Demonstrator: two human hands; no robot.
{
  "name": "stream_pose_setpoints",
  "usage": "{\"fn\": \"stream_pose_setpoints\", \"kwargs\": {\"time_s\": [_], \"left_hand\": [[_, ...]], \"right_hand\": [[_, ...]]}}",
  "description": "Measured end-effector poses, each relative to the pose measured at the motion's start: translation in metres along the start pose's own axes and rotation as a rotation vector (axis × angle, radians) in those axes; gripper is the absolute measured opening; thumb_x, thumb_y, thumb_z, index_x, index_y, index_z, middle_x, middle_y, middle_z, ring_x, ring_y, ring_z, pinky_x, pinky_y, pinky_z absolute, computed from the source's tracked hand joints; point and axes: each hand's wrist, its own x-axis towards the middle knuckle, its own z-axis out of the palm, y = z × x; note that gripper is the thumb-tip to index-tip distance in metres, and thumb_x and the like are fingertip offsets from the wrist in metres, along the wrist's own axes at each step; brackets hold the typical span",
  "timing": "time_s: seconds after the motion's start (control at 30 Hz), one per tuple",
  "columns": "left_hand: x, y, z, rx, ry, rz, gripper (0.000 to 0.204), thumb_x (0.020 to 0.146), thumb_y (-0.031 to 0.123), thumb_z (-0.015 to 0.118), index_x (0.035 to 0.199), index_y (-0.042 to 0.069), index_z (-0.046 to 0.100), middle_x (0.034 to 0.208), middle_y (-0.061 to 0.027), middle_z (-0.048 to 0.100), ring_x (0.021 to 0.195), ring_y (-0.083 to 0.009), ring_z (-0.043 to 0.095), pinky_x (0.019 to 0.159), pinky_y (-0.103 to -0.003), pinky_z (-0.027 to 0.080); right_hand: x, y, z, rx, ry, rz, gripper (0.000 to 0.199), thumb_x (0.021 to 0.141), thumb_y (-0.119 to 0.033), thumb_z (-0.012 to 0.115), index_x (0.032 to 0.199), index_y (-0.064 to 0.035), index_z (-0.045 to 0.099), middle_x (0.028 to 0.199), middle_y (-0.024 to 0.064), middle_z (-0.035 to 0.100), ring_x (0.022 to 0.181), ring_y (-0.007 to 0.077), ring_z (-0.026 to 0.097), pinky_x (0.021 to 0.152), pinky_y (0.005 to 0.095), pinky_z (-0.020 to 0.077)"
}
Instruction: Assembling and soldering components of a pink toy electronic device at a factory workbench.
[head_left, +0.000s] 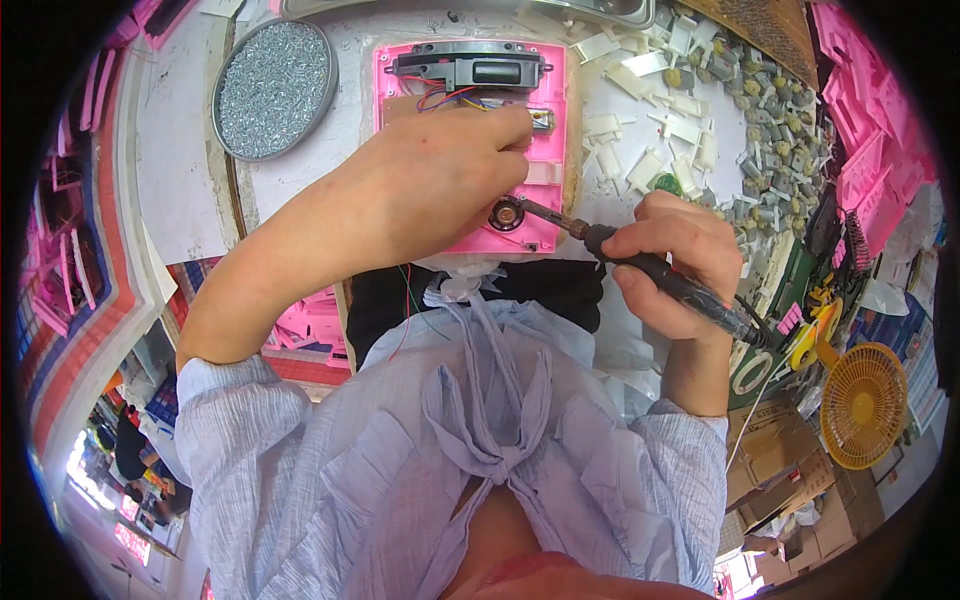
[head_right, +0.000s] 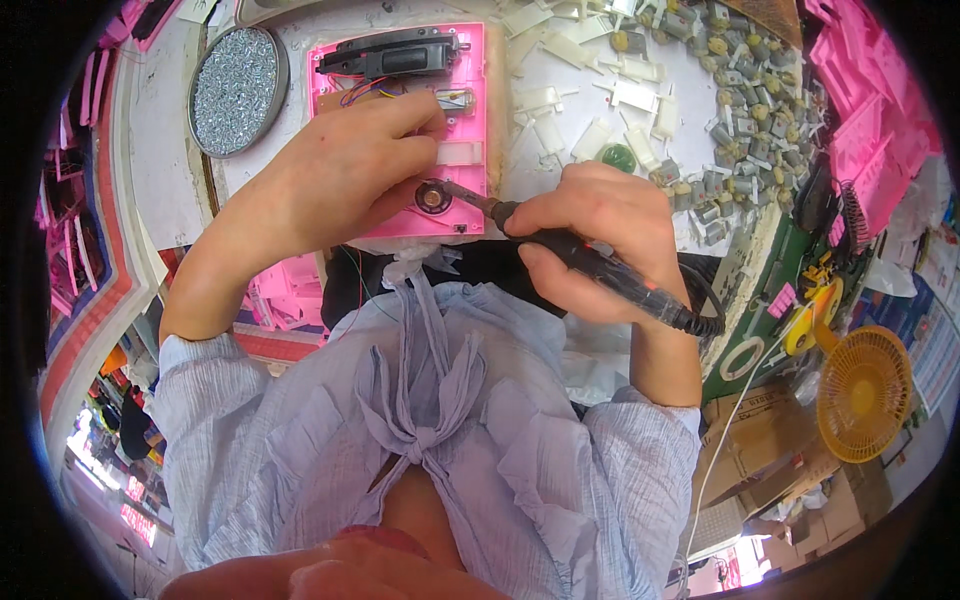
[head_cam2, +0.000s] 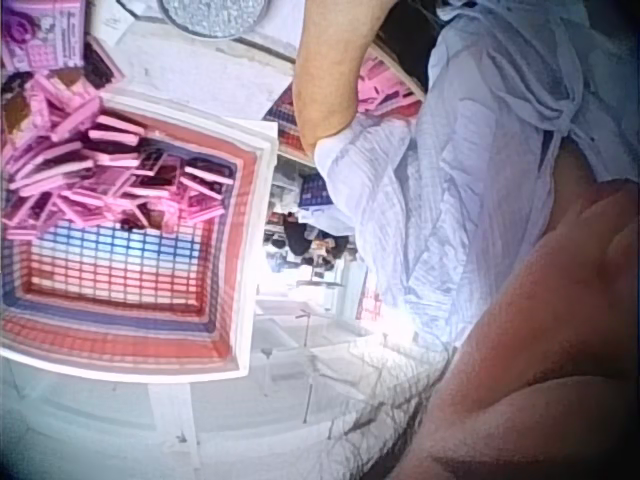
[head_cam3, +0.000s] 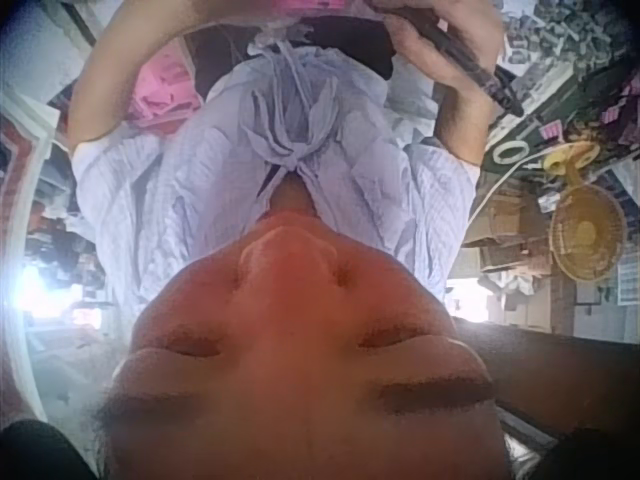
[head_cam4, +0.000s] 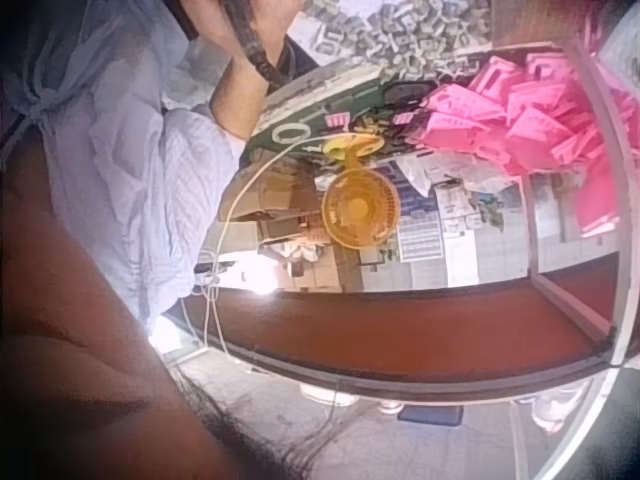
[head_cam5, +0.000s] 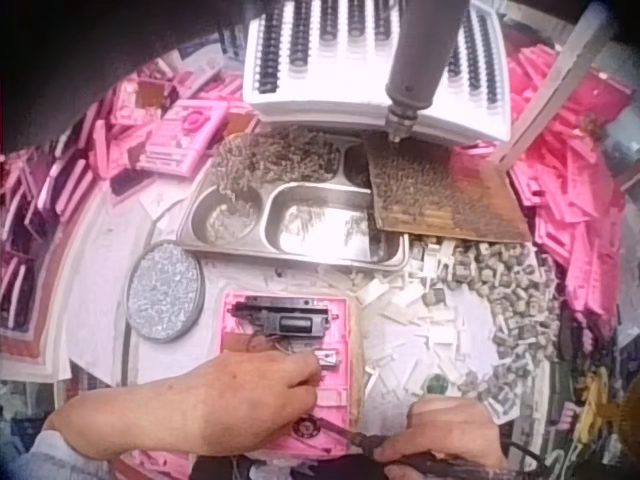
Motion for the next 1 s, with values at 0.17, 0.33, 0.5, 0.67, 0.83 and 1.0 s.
{"fn": "stream_pose_setpoints", "kwargs": {"time_s": [0.17,0.33,0.5,0.67,0.83,1.0], "left_hand": [[-0.001,0.002,-0.002,0.02,-0.016,0.002,0.019,0.078,0.006,0.075,0.092,0.002,0.062,0.108,-0.0111,0.06,0.099,-0.0334,0.063,0.081,-0.045,0.051],[0.0,0.0,-0.002,0.013,-0.032,0.008,0.02,0.078,0.007,0.075,0.093,0.002,0.062,0.108,-0.0114,0.06,0.098,-0.034,0.064,0.082,-0.044,0.052],[-0.001,-0.001,-0.001,0.019,0.004,0.033,0.02,0.079,0.007,0.075,0.094,0.003,0.062,0.108,-0.0115,0.06,0.098,-0.034,0.064,0.082,-0.043,0.053],[-0.001,-0.001,-0.001,0.031,-0.036,0.009,0.019,0.079,0.006,0.074,0.093,0.002,0.062,0.108,-0.0114,0.06,0.098,-0.034,0.064,0.081,-0.043,0.053],[-0.001,0.001,-0.004,0.001,-0.011,0.002,0.017,0.079,0.005,0.075,0.091,0.003,0.062,0.104,-0.0107,0.061,0.095,-0.0336,0.064,0.078,-0.043,0.053],[-0.007,-0.009,-0.001,-0.172,0.119,0.059,0.019,0.078,0.002,0.078,0.093,0.005,0.067,0.096,-0.01,0.064,0.085,-0.0308,0.065,0.074,-0.041,0.053]], "right_hand": [[0.0,-0.002,0.0,-0.008,-0.011,0.004,0.025,0.067,0.001,0.077,0.092,-0.0046,0.074,0.076,0.0072,0.07,0.057,0.0223,0.057,0.054,0.0338,0.0437],[0.001,-0.002,0.002,-0.026,0.001,0.031,0.023,0.069,-0.001,0.077,0.092,-0.0049,0.075,0.075,0.007,0.07,0.057,0.0218,0.057,0.053,0.0334,0.0435],[0.0,-0.007,0.001,-0.029,0.008,0.08,0.022,0.07,-0.003,0.078,0.092,-0.0046,0.075,0.07,0.0069,0.067,0.055,0.0203,0.056,0.052,0.0326,0.0422],[-0.005,-0.013,-0.004,-0.032,0.058,0.028,0.023,0.069,-0.003,0.078,0.092,-0.0037,0.075,0.065,0.0064,0.063,0.053,0.0205,0.054,0.05,0.0326,0.0393],[-0.014,-0.012,-0.015,-0.007,0.109,-0.022,0.022,0.07,-0.005,0.079,0.091,0.0004,0.073,0.066,0.0076,0.062,0.054,0.0199,0.055,0.05,0.0315,0.0383],[-0.02,-0.011,-0.019,-0.01,0.17,-0.029,0.023,0.073,-0.008,0.08,0.092,0.0017,0.073,0.067,0.008,0.063,0.055,0.0193,0.056,0.051,0.0311,0.0388]]}}
